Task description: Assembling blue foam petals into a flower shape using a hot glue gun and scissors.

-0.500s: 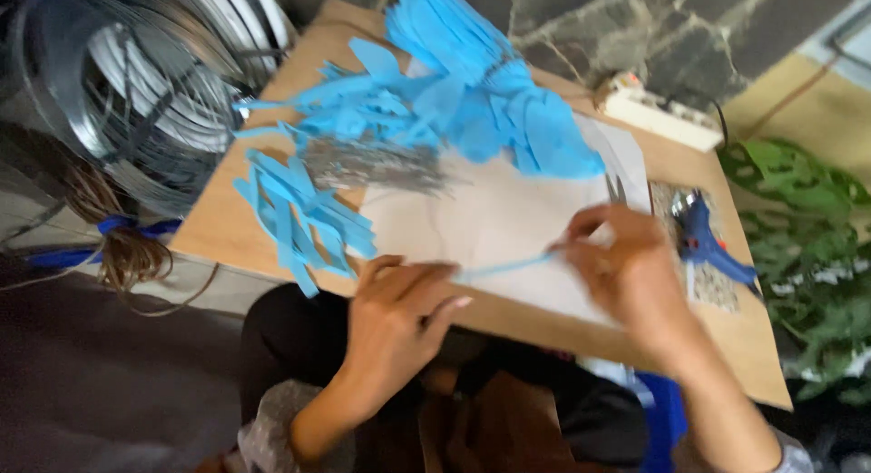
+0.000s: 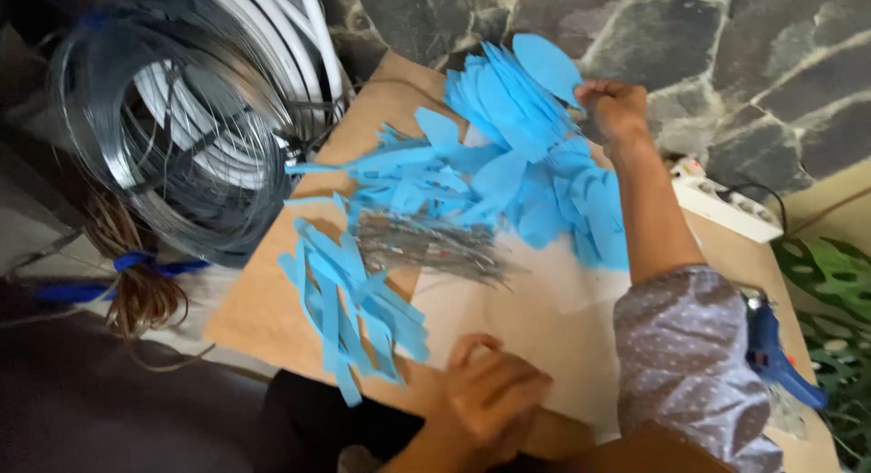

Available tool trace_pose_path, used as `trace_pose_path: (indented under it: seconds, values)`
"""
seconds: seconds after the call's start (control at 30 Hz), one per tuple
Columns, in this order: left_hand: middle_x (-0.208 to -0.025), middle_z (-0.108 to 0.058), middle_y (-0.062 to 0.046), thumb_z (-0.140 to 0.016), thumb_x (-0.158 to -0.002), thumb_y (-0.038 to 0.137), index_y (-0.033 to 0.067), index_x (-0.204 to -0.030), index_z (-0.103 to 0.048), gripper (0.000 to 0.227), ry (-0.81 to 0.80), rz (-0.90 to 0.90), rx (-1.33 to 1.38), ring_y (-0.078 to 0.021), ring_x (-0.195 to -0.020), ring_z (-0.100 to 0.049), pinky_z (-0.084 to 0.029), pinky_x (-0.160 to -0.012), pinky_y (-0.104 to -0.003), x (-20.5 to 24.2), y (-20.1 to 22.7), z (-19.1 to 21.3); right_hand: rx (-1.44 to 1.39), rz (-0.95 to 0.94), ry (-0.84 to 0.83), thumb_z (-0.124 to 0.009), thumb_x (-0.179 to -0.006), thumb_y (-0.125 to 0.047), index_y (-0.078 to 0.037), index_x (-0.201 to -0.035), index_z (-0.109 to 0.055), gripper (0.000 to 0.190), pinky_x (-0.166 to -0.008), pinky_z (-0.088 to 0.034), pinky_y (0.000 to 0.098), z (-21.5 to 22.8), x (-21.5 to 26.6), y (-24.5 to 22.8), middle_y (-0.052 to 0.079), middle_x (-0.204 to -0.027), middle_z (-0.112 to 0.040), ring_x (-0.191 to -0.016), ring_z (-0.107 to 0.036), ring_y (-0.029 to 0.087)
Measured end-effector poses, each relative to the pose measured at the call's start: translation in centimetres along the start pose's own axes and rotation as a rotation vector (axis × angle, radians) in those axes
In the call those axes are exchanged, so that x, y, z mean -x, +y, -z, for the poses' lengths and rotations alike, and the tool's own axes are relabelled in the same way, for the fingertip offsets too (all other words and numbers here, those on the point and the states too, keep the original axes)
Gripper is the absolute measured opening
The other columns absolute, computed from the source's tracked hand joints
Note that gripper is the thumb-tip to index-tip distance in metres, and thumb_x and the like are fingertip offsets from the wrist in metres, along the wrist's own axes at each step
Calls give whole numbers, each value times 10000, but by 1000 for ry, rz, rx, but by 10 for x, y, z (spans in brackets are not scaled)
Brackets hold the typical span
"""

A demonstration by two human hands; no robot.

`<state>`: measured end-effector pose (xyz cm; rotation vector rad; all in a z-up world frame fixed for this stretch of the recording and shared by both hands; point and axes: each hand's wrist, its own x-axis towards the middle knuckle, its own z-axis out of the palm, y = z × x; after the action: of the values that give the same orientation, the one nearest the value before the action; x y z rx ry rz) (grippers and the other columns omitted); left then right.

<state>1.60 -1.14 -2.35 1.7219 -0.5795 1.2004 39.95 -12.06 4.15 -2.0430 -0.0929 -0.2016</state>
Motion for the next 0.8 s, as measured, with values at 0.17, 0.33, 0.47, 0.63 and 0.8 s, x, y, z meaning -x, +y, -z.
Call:
trace_pose_path:
  seconds: [0.17,0.33,0.47,0.63,0.8]
  values:
    - [-804,-607,-69,-553,-869,21,49,-937,-589,81,-139,41,10,-181,-705,-571,-407,-744,-390,-3,-3,0,454,174,35,-698,-779,-275,-124,-956,-664,235,-849,-529,450,-6,-12,1,91,-916,-639,-933,-573,308]
    - [-761,-591,-67,-609,-818,66,33,-962,-569,153,-211,88,-45,-211,-664,-533,-406,-717,-399,3,-5,-6,1000,632,70,-561,-937,-238,-37,-575,-421,437,-432,-257,453,65,-8,35,228,-507,-365,-463,-400,450]
    - [-800,-594,-50,-619,-809,78,54,-963,-582,160,-260,96,-55,-204,-700,-542,-393,-764,-376,0,-1,-5,1163,315,-192,-531,-725,-317,-138,-754,-694,243,-532,-395,425,109,31,61,228,-661,-608,-709,-615,308]
    - [-717,-534,-80,-595,-807,90,49,-946,-566,147,-303,106,-125,-259,-655,-496,-391,-728,-380,2,1,-6,1002,175,-254,-650,-729,-305,-84,-1078,-628,413,-795,-467,321,114,75,77,85,-935,-666,-853,-626,233]
    - [-718,-563,-90,-602,-809,85,23,-921,-581,130,-321,100,-132,-262,-635,-500,-388,-698,-375,3,4,-6,1065,238,-281,-580,-682,-332,-114,-1059,-569,436,-720,-461,408,105,81,105,98,-911,-615,-848,-579,338]
